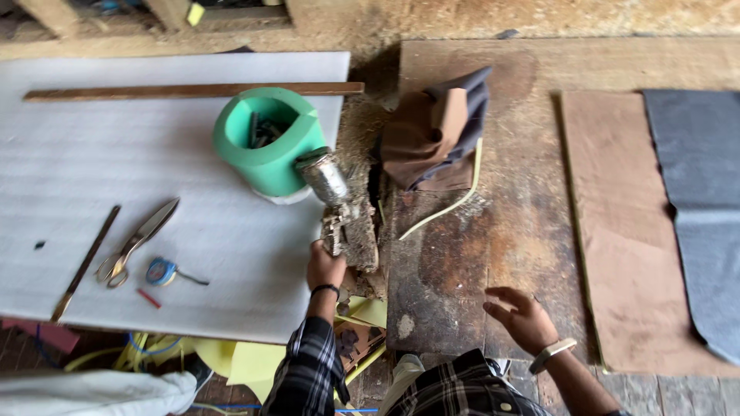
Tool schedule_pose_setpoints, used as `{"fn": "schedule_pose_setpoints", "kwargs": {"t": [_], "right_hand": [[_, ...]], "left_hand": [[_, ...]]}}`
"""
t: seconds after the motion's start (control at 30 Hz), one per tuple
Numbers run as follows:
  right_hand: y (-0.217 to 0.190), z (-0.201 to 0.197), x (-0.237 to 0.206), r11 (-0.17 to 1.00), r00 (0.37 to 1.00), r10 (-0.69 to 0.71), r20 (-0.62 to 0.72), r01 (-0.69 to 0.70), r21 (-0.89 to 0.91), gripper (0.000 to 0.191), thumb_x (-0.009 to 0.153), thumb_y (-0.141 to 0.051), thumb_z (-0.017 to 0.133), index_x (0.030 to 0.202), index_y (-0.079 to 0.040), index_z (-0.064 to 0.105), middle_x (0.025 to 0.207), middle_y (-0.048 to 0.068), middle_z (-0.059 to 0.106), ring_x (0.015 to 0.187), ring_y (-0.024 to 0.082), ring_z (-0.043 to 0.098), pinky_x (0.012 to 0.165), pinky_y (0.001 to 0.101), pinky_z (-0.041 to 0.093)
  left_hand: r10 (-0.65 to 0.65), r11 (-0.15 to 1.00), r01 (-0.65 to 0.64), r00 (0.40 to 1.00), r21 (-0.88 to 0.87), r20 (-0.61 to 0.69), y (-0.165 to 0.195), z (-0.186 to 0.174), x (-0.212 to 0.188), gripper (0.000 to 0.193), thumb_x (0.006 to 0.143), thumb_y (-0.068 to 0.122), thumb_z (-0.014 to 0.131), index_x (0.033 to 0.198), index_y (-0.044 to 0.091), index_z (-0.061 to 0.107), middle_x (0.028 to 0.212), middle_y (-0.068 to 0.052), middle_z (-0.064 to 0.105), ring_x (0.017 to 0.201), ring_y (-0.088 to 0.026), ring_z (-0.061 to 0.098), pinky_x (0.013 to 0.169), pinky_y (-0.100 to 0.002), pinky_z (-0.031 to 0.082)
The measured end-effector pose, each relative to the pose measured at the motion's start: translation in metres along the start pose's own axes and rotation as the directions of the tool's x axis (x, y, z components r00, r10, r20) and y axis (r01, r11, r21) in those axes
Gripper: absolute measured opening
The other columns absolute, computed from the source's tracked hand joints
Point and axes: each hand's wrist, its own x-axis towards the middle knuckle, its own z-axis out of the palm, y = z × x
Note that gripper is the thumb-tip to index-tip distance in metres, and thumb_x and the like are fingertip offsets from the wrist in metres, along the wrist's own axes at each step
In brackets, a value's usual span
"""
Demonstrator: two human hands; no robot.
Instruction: The person cuts a yellow foam sheet using a straightedge and knife, then sprays adhesive onto the foam and layers a dark fabric and a brown sheet on top. The person smooths the layers and trims excess material, repeating the process to assemble multiple laminated pieces.
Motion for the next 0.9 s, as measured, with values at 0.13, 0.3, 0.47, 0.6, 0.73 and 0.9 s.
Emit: {"fn": "schedule_pose_setpoints", "kwargs": {"t": [0.13, 0.3, 0.47, 0.6, 0.73, 0.9], "right_hand": [[0.024, -0.039, -0.026, 0.999, 0.980, 0.047, -0.192, -0.048, -0.002, 0.049, 0.084, -0.041, 0.076, 0.129, -0.023, 0.072, 0.140, 0.009, 0.066, 0.123, 0.029, 0.067, 0.103, 0.0439, 0.054], [0.112, -0.080, -0.081, 0.962, 0.882, 0.248, -0.400, -0.175, 0.209, 0.050, 0.081, -0.036, 0.079, 0.128, -0.017, 0.072, 0.134, 0.012, 0.069, 0.120, 0.028, 0.069, 0.102, 0.0408, 0.054], [0.214, -0.140, -0.112, 0.945, 0.724, 0.325, -0.608, -0.270, 0.184, 0.060, 0.077, -0.036, 0.084, 0.132, -0.016, 0.070, 0.131, 0.018, 0.065, 0.125, 0.033, 0.061, 0.104, 0.0441, 0.051], [0.264, -0.202, -0.111, 0.988, 0.638, 0.100, -0.763, -0.156, -0.001, 0.067, 0.074, -0.040, 0.086, 0.132, -0.013, 0.065, 0.134, 0.016, 0.063, 0.124, 0.036, 0.059, 0.105, 0.0457, 0.049], [0.291, -0.237, -0.105, 0.948, 0.701, 0.008, -0.713, -0.232, -0.218, 0.032, 0.082, -0.028, 0.075, 0.113, -0.025, 0.072, 0.124, 0.005, 0.068, 0.115, 0.031, 0.063, 0.096, 0.0446, 0.053], [0.340, -0.281, -0.123, 0.990, 0.560, -0.096, -0.823, -0.028, -0.135, 0.012, 0.090, -0.012, 0.063, 0.101, -0.014, 0.069, 0.098, 0.008, 0.071, 0.099, 0.032, 0.067, 0.085, 0.0474, 0.053]], "left_hand": [[0.359, 0.933, -0.331, 0.864, 0.139, -0.353, 0.003, 0.022, -0.037, 0.063, 0.078, 0.013, 0.077, 0.135, 0.004, 0.050, 0.130, -0.022, 0.057, 0.121, -0.040, 0.057, 0.099, -0.052, 0.046], [0.654, 0.754, -0.652, 0.734, 0.079, -0.182, 0.040, 0.110, -0.105, 0.058, 0.080, 0.010, 0.074, 0.132, 0.005, 0.048, 0.123, -0.019, 0.057, 0.114, -0.037, 0.058, 0.092, -0.053, 0.047], [0.755, 0.621, -0.784, 0.590, -0.021, 0.285, 0.098, 0.215, -0.197, 0.042, 0.082, 0.010, 0.074, 0.121, 0.013, 0.059, 0.121, -0.013, 0.060, 0.112, -0.034, 0.060, 0.091, -0.047, 0.051], [0.803, 0.472, -0.866, 0.345, -0.165, 0.485, 0.144, 0.295, -0.282, 0.030, 0.085, 0.010, 0.071, 0.114, 0.014, 0.066, 0.119, -0.007, 0.065, 0.116, -0.029, 0.063, 0.097, -0.042, 0.053], [0.721, 0.451, -0.883, 0.273, -0.133, 0.636, 0.187, 0.367, -0.369, 0.034, 0.081, 0.014, 0.073, 0.114, 0.015, 0.066, 0.126, -0.008, 0.062, 0.123, -0.029, 0.058, 0.102, -0.041, 0.050], [0.628, 0.369, -0.923, 0.337, 0.114, 0.701, 0.212, 0.427, -0.443, 0.061, 0.081, 0.026, 0.076, 0.136, 0.018, 0.053, 0.157, -0.014, 0.034, 0.146, -0.036, 0.030, 0.114, -0.050, 0.035]]}}
